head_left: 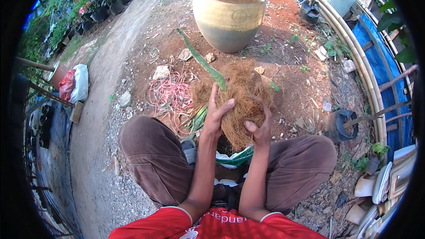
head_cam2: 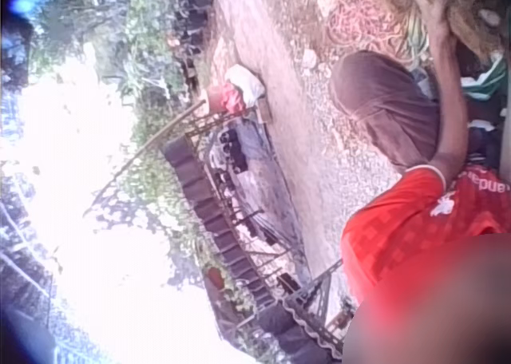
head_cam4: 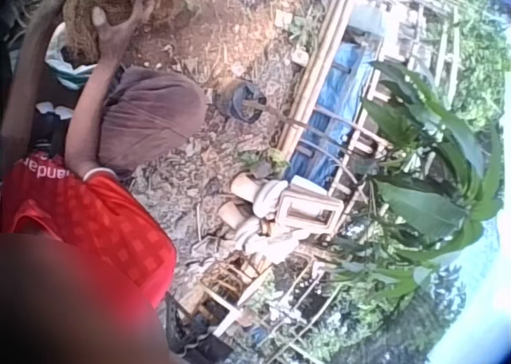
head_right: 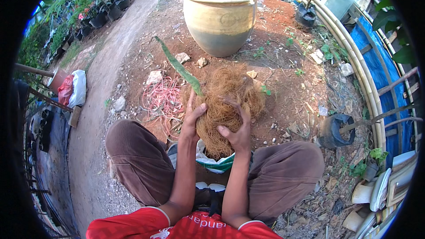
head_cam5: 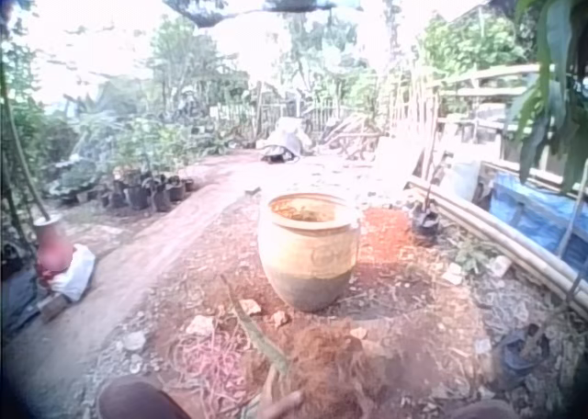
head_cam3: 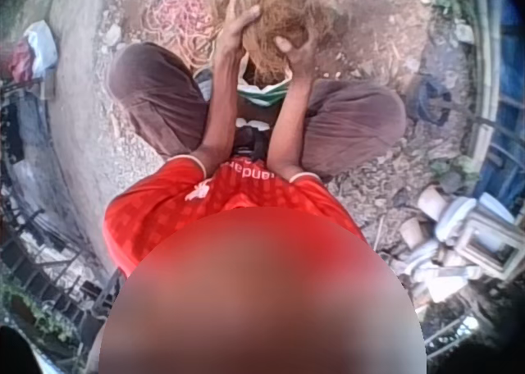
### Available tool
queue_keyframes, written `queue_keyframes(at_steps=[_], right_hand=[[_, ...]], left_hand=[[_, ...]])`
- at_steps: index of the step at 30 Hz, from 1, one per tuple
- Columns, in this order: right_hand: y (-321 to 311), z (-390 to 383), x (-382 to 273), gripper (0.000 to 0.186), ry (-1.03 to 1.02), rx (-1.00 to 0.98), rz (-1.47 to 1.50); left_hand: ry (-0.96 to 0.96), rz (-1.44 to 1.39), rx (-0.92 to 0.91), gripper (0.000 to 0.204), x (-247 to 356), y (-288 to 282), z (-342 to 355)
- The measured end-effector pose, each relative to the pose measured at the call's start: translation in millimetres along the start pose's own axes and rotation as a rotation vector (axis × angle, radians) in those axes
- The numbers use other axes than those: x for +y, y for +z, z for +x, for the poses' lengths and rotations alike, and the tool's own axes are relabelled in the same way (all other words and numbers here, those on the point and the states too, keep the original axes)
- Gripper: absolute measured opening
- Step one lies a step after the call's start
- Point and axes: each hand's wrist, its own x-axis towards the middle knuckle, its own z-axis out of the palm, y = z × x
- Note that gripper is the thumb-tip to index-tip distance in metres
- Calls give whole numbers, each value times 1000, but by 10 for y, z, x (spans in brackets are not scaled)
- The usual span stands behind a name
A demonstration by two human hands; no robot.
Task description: The person sits cross-legged and holds a plant with a fibrous root ball, repeatedly compressing and shaping the root mass with both hands. The person rotates the root ball and adjusts the fibrous material around the base of the plant throughout the clip.
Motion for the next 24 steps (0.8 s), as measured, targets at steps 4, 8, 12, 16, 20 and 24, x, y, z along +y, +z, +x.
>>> queue_keyframes(at_steps=[4, 8, 12, 16, 20, 24], right_hand=[[31, 1, -50, 70, 23, -110, 8], [147, 22, -28, 74, -55, -1, -18], [126, 54, -51, 84, -124, 70, 83], [85, 73, -120, 88, -244, -89, -5], [106, 81, -97, 76, -344, -38, -487], [70, 38, 24, 60, -172, 111, -179]], left_hand=[[84, 134, -287, 80, 75, -133, 83], [-10, 2, -10, 36, 0, -153, 59], [-80, -133, 122, 34, 4, -118, 68], [-96, -326, 24, 40, 23, -55, 33], [-45, -288, 148, 46, -59, 82, 36], [60, 50, 188, 51, -51, 128, 62]])
